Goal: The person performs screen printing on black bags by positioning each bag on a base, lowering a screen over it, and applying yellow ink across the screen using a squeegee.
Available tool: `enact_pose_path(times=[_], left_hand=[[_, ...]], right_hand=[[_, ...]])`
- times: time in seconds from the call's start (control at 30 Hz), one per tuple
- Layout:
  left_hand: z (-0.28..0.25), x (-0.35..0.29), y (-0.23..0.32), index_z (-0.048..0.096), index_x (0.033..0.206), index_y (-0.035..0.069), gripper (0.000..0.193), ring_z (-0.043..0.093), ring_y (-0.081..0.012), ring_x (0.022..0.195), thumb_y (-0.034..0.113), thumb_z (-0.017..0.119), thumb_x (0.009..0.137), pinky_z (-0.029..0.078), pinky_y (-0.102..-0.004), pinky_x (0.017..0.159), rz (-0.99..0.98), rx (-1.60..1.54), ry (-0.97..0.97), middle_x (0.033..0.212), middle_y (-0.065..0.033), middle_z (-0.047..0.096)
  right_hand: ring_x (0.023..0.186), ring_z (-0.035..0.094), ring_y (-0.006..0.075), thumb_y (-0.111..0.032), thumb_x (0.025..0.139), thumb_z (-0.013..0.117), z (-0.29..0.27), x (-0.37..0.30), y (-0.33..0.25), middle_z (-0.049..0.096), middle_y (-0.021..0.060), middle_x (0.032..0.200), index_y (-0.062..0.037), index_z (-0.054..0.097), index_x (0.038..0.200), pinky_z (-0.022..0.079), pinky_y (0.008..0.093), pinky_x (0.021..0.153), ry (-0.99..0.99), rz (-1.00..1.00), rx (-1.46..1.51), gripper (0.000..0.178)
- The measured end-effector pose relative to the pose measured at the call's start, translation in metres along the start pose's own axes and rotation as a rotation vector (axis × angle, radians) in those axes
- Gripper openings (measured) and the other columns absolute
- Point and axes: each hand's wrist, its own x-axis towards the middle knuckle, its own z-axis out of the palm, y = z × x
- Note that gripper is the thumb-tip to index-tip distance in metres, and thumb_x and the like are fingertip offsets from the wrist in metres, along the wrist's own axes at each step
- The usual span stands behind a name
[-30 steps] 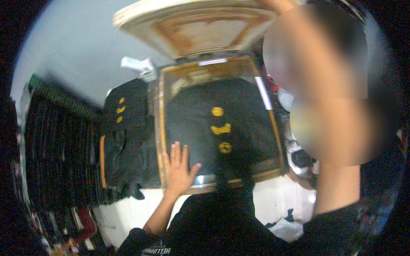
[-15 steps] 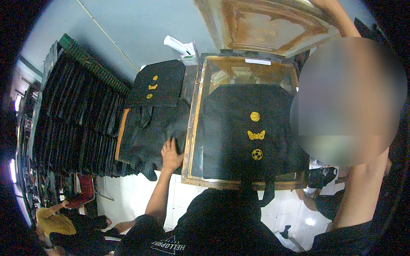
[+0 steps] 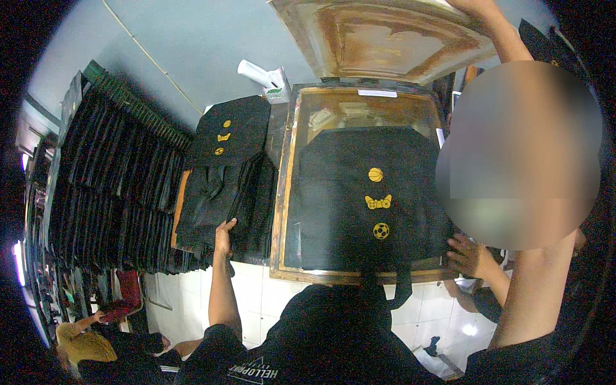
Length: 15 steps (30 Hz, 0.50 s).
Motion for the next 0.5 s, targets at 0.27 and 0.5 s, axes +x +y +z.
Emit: enact_pose_path(times=[0.27,0.5], left_hand=[[-0.04,0.006,-0.032,0.06,0.13,-0.009,0.065,0.061,-0.0272,0.114,0.045,0.065,0.094,0.04,-0.039,0.108,0.014,0.226,0.195,0.129,-0.0181,0.063],[0.001,-0.018,0.019,0.052,0.138,-0.014,0.071,0.052,-0.0305,0.131,0.039,0.066,0.094,0.033,-0.0361,0.114,0.087,0.31,0.195,0.142,-0.0251,0.055]], right_hand=[[0.085,0.064,0.019,-0.012,0.079,0.077,0.019,0.009,0.008,0.073,0.0132,0.092,0.0027,0.069,0.106,0.051,0.0347,0.082,-0.008,-0.007,0.045,0.032],[0.083,0.065,0.0204,-0.015,0.079,0.077,0.001,0.006,0.005,0.074,0.0149,0.09,0.0017,0.071,0.104,0.051,0.0359,0.081,0.008,-0.002,-0.033,0.031]])
